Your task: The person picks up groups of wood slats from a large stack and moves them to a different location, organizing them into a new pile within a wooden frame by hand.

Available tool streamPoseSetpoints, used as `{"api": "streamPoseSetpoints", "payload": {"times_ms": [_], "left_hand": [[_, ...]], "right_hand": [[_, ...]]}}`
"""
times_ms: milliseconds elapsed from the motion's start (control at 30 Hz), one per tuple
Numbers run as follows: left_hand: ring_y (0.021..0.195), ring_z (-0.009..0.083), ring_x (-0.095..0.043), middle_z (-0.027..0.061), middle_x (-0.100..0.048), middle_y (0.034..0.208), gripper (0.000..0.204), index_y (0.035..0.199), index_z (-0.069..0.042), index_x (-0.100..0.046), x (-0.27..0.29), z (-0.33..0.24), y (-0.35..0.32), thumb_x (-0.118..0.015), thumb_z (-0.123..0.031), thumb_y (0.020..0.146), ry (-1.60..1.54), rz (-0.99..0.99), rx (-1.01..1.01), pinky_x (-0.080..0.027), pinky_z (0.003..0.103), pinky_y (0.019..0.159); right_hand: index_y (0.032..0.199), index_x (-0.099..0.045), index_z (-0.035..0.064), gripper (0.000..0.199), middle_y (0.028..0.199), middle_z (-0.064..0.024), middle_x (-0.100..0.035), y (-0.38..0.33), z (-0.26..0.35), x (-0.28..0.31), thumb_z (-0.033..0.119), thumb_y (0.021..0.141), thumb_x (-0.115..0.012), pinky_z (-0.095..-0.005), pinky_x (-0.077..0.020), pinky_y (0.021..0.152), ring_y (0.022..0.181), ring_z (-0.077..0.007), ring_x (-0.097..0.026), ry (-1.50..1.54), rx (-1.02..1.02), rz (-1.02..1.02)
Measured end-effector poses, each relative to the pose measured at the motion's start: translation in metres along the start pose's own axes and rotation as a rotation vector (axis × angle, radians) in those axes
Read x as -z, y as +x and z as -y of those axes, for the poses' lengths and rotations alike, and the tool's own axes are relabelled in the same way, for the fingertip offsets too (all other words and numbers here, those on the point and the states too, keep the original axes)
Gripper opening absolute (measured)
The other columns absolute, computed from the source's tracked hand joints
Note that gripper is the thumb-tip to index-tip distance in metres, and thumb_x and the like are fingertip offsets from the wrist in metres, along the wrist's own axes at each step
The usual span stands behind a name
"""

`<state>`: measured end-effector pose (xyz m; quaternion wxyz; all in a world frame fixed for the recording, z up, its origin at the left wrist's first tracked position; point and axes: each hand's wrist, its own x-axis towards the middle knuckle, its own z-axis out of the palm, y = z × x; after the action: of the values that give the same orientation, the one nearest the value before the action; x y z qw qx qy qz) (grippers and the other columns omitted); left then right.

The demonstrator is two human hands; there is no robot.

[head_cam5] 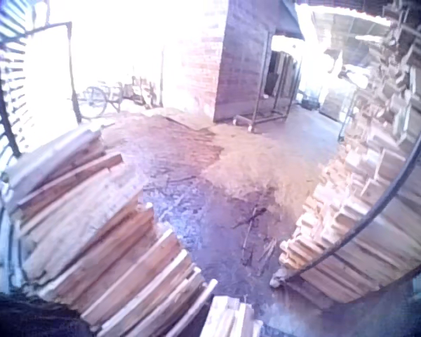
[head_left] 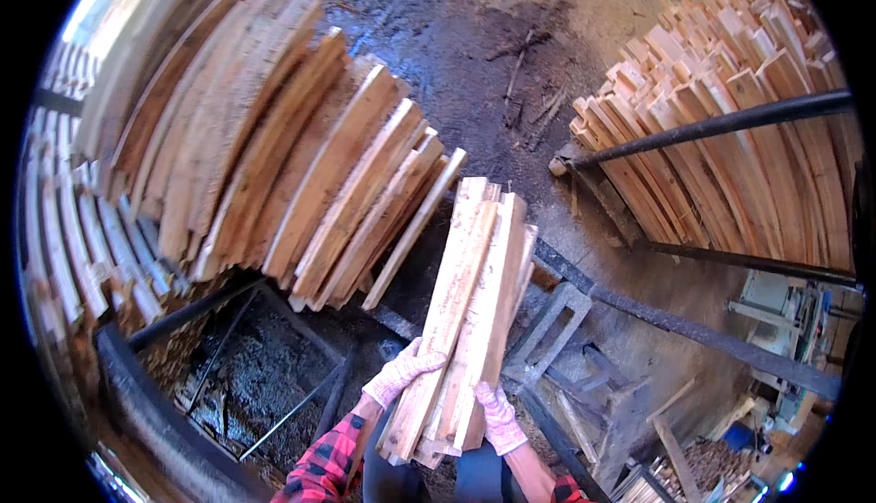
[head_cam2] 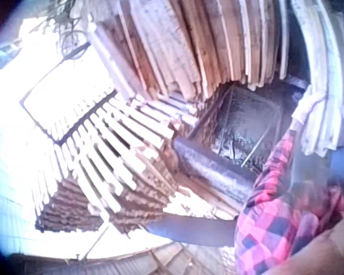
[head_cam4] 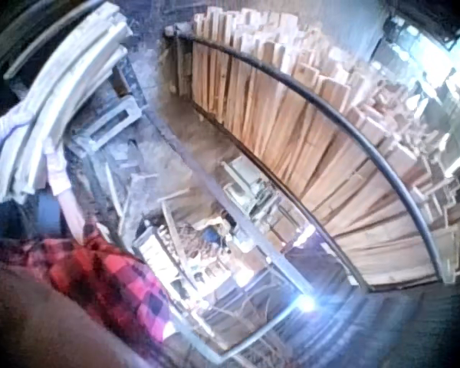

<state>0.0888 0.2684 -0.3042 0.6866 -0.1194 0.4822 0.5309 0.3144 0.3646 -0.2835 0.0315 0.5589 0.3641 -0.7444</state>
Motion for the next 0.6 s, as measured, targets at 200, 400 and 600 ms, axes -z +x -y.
{"api": "streamPoseSetpoints", "payload": {"times_ms": [200, 400, 600], "left_hand": [[0.123, 0.0212, -0.051, 0.0127, -0.055, 0.136, 0.095, 0.144, 0.001, -0.043, -0.046, -0.022, -0.079, -0.085, -0.049, 0.076, 0.010, -0.120, -0.273, -0.038, 0.034, 0.109], [0.129, 0.0220, -0.046, 0.0123, -0.051, 0.137, 0.114, 0.150, -0.003, -0.032, -0.074, -0.048, -0.183, -0.092, -0.048, 0.064, -0.071, -0.263, -0.744, -0.037, 0.040, 0.111], [0.116, 0.0205, -0.057, 0.0070, -0.055, 0.135, 0.099, 0.148, -0.005, -0.036, -0.060, -0.003, -0.276, -0.092, -0.022, 0.068, -0.193, -0.320, -0.892, -0.049, 0.038, 0.101]], "right_hand": [[0.154, -0.033, 0.0081, 0.092, 0.135, -0.0080, -0.052, -0.068, 0.081, -0.008, 0.049, 0.084, -0.078, -0.0380, -0.0439, 0.105, 0.120, -0.0215, -0.051, -0.098, 0.070, 0.093], [0.157, -0.025, 0.0072, 0.125, 0.144, -0.0100, -0.048, -0.135, 0.200, -0.076, 0.051, 0.062, -0.093, -0.0410, -0.0415, 0.111, 0.130, -0.0248, -0.049, -0.171, 0.241, 0.535], [0.159, -0.017, 0.0072, 0.146, 0.152, -0.0105, -0.040, -0.180, 0.255, -0.147, 0.044, 0.043, -0.099, -0.0384, -0.0358, 0.115, 0.140, -0.0249, -0.040, -0.577, 0.343, 0.949]]}}
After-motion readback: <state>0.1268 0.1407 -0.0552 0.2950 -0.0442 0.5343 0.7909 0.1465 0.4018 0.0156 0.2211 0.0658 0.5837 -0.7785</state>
